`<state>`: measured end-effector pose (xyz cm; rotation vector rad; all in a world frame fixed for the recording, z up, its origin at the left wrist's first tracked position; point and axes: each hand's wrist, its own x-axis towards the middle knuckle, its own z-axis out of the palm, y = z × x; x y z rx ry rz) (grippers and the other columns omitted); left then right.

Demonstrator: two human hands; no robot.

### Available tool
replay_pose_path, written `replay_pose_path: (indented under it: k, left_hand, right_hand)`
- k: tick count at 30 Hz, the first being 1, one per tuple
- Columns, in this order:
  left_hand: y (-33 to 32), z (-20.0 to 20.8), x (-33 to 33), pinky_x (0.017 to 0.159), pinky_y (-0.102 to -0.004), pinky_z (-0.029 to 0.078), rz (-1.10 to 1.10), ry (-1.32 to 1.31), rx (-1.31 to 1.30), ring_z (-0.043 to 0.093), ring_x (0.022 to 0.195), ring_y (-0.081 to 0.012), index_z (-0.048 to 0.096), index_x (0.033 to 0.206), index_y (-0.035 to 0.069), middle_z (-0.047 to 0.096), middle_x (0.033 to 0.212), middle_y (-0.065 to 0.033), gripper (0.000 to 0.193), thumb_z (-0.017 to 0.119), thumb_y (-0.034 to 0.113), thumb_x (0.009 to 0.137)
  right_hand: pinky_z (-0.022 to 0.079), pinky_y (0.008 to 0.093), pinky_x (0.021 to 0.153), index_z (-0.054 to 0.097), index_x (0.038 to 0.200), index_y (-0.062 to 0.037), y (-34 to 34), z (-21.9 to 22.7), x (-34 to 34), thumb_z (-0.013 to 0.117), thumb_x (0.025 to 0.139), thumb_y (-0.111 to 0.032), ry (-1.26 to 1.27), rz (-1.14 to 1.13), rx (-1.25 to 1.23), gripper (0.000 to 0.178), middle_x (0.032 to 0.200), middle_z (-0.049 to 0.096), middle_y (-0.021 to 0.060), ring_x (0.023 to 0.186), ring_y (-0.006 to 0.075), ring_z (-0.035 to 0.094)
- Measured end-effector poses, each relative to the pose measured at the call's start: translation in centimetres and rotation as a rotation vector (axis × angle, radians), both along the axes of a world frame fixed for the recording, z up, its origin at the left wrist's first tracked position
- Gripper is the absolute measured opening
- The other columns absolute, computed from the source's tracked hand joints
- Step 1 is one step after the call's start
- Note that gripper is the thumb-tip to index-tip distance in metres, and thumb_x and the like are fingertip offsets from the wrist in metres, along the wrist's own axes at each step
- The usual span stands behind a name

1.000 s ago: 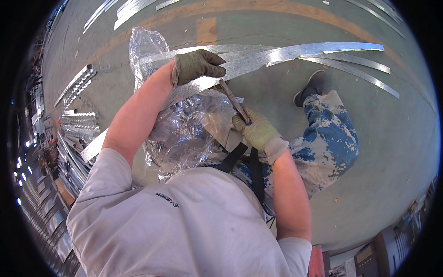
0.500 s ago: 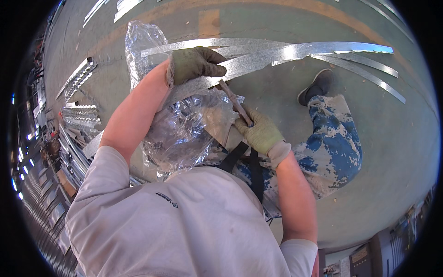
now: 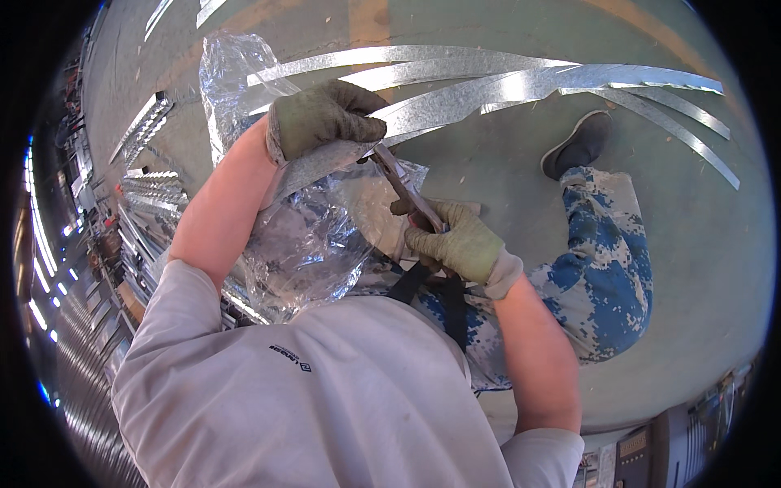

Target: The person sits on the floor and uses tin snips to cut a long metal strip into shorter pieces. The cut pieces are placed on the floor beside the work area.

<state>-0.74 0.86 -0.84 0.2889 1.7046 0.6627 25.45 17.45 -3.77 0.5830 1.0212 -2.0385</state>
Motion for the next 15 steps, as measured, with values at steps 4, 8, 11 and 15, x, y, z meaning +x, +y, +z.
replay_pose_path:
  k: [4,8,11,15]
  left_hand:
    - [0.7,0.7,-0.1,0.090,-0.0317,0.060,0.007,-0.013,-0.005,0.074,0.103,-0.0127,0.080,0.137,0.000,0.085,0.114,-0.0080,0.048,0.089,0.027,0.098]
    - [0.3,0.2,0.1,0.089,-0.0314,0.061,0.075,-0.057,0.026,0.074,0.103,-0.0127,0.079,0.139,0.000,0.084,0.114,-0.0068,0.047,0.088,0.025,0.100]
    - [0.2,-0.7,-0.1,0.090,-0.0311,0.061,0.038,-0.074,0.027,0.075,0.103,-0.0137,0.078,0.140,-0.001,0.084,0.116,-0.0077,0.048,0.088,0.023,0.100]
    - [0.2,-0.6,-0.2,0.091,-0.0298,0.061,0.097,-0.138,0.039,0.075,0.102,-0.0134,0.077,0.140,-0.003,0.084,0.116,-0.0085,0.047,0.088,0.019,0.100]
  right_hand:
    - [0.040,0.0249,0.050,0.063,0.157,-0.0077,-0.4,-0.8,0.4,0.079,0.108,-0.017,-0.057,-0.066,-0.119,0.052,0.093,0.069,-0.0005,0.058,0.0076,0.053]
    - [0.043,0.0253,0.051,0.064,0.155,-0.0066,-0.3,-1.1,0.4,0.080,0.108,-0.019,-0.059,-0.069,-0.167,0.052,0.092,0.071,0.0007,0.059,0.0091,0.056]
    - [0.045,0.0257,0.050,0.064,0.154,-0.0066,-0.3,-1.3,0.8,0.081,0.107,-0.020,-0.084,-0.108,-0.266,0.052,0.093,0.072,0.0029,0.060,0.0116,0.061]
    - [0.049,0.0291,0.050,0.064,0.153,-0.0045,-0.8,-1.2,1.4,0.078,0.108,-0.021,-0.180,-0.220,-0.536,0.050,0.092,0.073,0.0079,0.062,0.0166,0.067]
